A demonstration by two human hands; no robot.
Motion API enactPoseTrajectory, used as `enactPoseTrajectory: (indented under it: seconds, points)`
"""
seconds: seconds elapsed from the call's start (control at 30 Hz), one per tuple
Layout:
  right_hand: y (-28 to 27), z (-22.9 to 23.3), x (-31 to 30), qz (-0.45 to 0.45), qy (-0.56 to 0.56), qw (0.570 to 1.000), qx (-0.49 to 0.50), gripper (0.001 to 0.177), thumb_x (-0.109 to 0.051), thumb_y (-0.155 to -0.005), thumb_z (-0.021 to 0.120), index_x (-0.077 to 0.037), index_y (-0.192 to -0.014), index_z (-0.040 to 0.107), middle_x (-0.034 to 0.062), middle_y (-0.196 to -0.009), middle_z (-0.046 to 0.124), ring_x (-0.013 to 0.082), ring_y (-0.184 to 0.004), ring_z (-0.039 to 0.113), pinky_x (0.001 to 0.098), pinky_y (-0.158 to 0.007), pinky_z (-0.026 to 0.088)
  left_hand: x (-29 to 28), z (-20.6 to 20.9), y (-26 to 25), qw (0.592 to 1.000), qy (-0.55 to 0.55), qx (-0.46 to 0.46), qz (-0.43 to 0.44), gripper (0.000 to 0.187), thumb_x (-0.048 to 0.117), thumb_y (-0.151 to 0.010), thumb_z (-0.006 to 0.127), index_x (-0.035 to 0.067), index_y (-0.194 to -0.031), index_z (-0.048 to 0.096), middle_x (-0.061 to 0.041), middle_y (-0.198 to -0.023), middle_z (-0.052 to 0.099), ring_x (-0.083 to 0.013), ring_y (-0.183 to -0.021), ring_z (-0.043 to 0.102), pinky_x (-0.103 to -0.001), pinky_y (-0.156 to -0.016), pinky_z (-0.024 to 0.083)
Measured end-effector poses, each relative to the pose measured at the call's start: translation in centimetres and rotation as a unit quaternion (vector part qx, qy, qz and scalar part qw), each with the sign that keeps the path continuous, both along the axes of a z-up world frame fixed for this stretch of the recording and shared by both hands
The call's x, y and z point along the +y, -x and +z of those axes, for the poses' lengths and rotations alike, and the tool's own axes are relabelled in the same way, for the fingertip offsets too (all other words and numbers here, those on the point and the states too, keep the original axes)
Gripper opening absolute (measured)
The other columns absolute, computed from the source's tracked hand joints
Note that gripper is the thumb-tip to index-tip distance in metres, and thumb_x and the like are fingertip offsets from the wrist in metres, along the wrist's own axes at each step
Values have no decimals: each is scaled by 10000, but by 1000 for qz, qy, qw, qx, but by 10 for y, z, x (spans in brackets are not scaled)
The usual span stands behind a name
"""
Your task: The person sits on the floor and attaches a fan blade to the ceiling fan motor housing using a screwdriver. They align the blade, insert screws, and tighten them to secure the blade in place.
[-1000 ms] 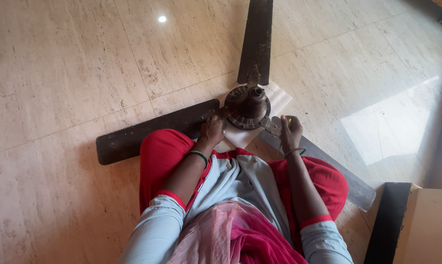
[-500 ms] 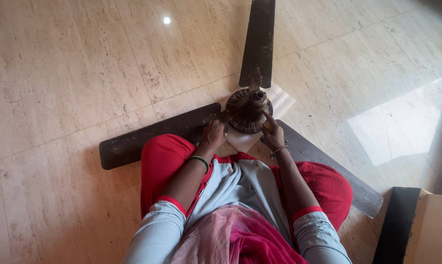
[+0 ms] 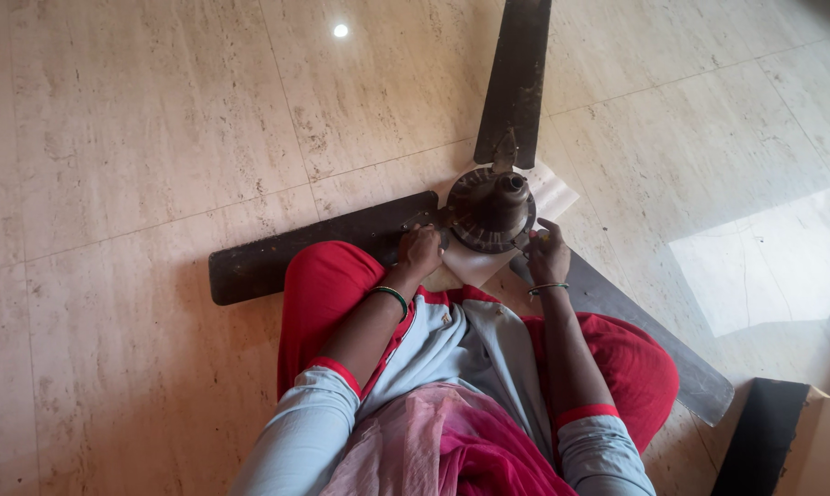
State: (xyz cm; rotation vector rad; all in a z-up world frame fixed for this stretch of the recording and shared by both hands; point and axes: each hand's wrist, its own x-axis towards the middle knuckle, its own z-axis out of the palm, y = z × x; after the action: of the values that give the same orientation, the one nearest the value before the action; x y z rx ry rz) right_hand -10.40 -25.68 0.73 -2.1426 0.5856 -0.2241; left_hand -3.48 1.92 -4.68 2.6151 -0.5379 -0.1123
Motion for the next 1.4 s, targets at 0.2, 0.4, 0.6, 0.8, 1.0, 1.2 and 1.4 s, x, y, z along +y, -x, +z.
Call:
enactPoseTrajectory:
  seconds: [0.2,0.4,0.6,0.8,1.0,1.2,1.4]
  points:
    - [-1,-25,-36,-6,123,992,6,435,-337,-953,754,-61,-1275,657,265,-1131,713,439,-1073,673,506,-896,519,-1,2,-1,1000,11,-25,-1,169,167,-760,810,46,-872,772,-162,-1192,713,-371,-1117,636,-468,-943,525]
    - [10,-9,-68,51,79,995,39,483,-192,-927,712,-30,-1369,605,239,-994,754,354,-918,739,440,-808,563,-1,6,3,1000,2,-9,-8,126,172,-792,793,58,-840,771,-149,-1086,737,-356,-1073,654,-471,-932,536]
    - [33,41,-92,96,137,985,-34,461,-125,-885,778,-43,-1328,677,168,-931,754,251,-793,733,385,-711,565,-2,8,3,1000,4,-12,-5,126,171,-784,787,55,-830,767,-153,-1028,740,-356,-1035,661,-475,-910,535]
    - [38,50,-75,11,54,986,-155,458,-129,-863,851,-17,-1278,693,136,-935,760,179,-869,742,331,-783,598,-1,5,2,1000,-3,-20,-7,111,161,-803,771,52,-824,767,-159,-1016,743,-354,-1045,665,-461,-927,540]
    - [28,53,-27,-1,10,967,-256,265,-76,-914,820,-7,-1151,723,91,-1053,778,150,-982,754,301,-823,624,-2,4,2,1000,15,-22,-11,114,150,-795,769,36,-807,763,-172,-1021,732,-372,-1024,658,-464,-919,532]
    - [23,46,-1,-15,22,962,-271,256,-46,-944,771,-1,-1189,712,116,-1038,735,166,-940,735,309,-807,619,1,0,1,999,37,-34,-16,109,130,-784,766,25,-811,767,-191,-1090,732,-381,-1043,666,-454,-963,522]
    - [20,27,-7,-43,-38,956,-288,220,-29,-988,689,-15,-1208,694,96,-1020,751,141,-950,751,298,-839,636,2,1,1,999,29,-21,-16,112,144,-791,788,35,-804,772,-199,-1135,726,-366,-1086,666,-448,-991,510]
